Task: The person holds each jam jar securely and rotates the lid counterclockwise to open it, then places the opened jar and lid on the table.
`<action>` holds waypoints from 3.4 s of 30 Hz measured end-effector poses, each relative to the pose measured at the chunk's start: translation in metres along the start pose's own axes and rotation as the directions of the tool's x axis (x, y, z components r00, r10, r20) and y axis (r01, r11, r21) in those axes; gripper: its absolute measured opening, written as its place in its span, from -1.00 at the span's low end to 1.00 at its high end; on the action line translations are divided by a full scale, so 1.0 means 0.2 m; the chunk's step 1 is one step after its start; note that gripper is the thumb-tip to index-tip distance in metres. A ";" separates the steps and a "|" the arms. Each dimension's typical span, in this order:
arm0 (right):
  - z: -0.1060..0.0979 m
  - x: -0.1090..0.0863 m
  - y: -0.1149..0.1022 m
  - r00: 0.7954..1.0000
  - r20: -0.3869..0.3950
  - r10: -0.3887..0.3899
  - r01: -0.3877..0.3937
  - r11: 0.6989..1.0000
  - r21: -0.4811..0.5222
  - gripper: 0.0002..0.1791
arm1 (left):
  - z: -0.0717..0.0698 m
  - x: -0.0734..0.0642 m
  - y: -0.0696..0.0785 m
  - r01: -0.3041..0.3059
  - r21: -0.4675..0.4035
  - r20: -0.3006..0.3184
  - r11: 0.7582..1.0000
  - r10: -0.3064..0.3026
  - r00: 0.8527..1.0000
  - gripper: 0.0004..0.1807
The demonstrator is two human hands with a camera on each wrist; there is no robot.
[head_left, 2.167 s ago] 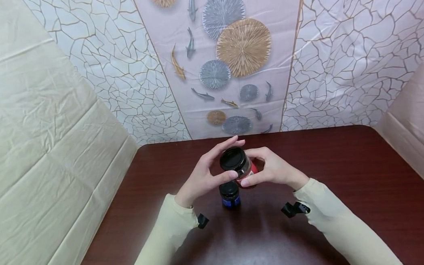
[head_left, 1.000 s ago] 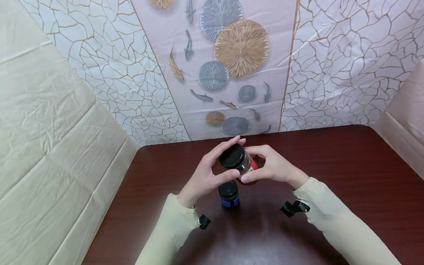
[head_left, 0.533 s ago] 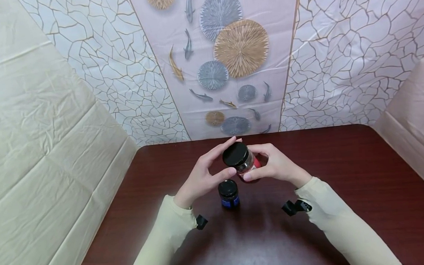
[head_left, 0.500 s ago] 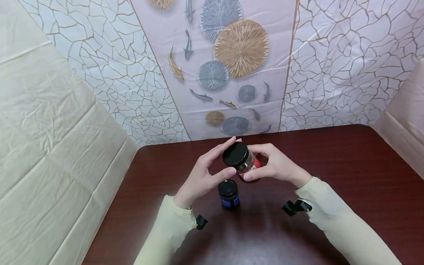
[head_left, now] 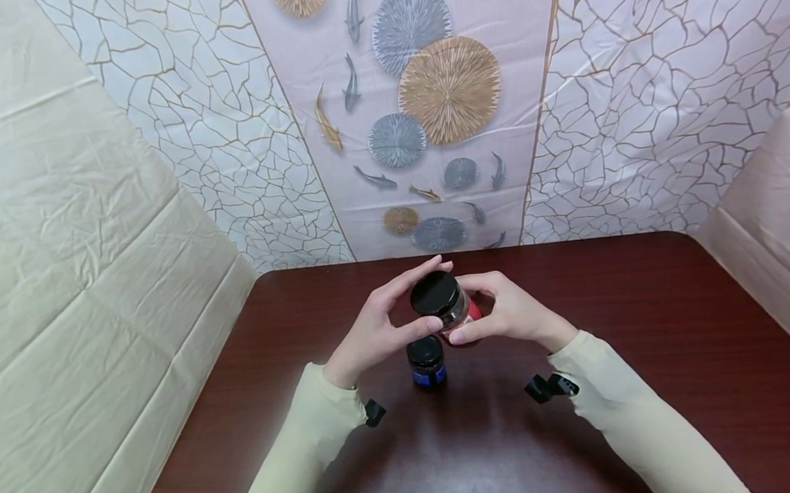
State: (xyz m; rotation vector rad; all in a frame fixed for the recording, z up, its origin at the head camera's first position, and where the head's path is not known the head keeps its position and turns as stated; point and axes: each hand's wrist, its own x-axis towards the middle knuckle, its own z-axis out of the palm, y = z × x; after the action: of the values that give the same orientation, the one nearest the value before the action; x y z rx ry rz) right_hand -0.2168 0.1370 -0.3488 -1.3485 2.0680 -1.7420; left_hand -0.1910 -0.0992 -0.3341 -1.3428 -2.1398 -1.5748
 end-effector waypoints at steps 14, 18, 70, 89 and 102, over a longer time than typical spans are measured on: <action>0.03 0.02 0.00 0.999 -0.024 -0.034 0.033 0.999 -0.024 -0.55 | 0.06 0.03 0.01 0.039 -0.187 0.000 0.982 -0.039 0.999 -0.19; 0.03 0.02 0.00 0.999 -0.033 -0.038 0.036 0.998 -0.048 -0.57 | 0.07 0.04 0.01 0.038 -0.203 -0.018 0.978 -0.043 0.999 -0.19; -0.03 -0.02 0.00 0.995 -0.099 -0.014 0.009 0.999 -0.047 -0.48 | 0.06 0.01 -0.02 0.035 -0.162 -0.110 0.986 -0.053 0.992 -0.28; -0.05 -0.05 0.02 0.989 -0.142 0.032 -0.043 0.996 -0.075 -0.46 | 0.03 0.02 0.00 0.064 -0.208 -0.248 0.976 -0.116 0.962 -0.25; -0.08 -0.07 0.00 0.984 -0.172 0.050 -0.068 0.992 -0.103 -0.41 | -0.01 0.03 -0.02 0.025 -0.262 -0.299 0.965 -0.106 0.948 -0.20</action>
State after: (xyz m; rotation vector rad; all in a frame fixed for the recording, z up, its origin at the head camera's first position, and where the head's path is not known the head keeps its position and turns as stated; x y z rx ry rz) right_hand -0.2186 0.1570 -0.3502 -1.1885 2.2987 -1.8010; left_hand -0.1979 -0.0978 -0.3333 -1.0052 -1.8596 -1.9936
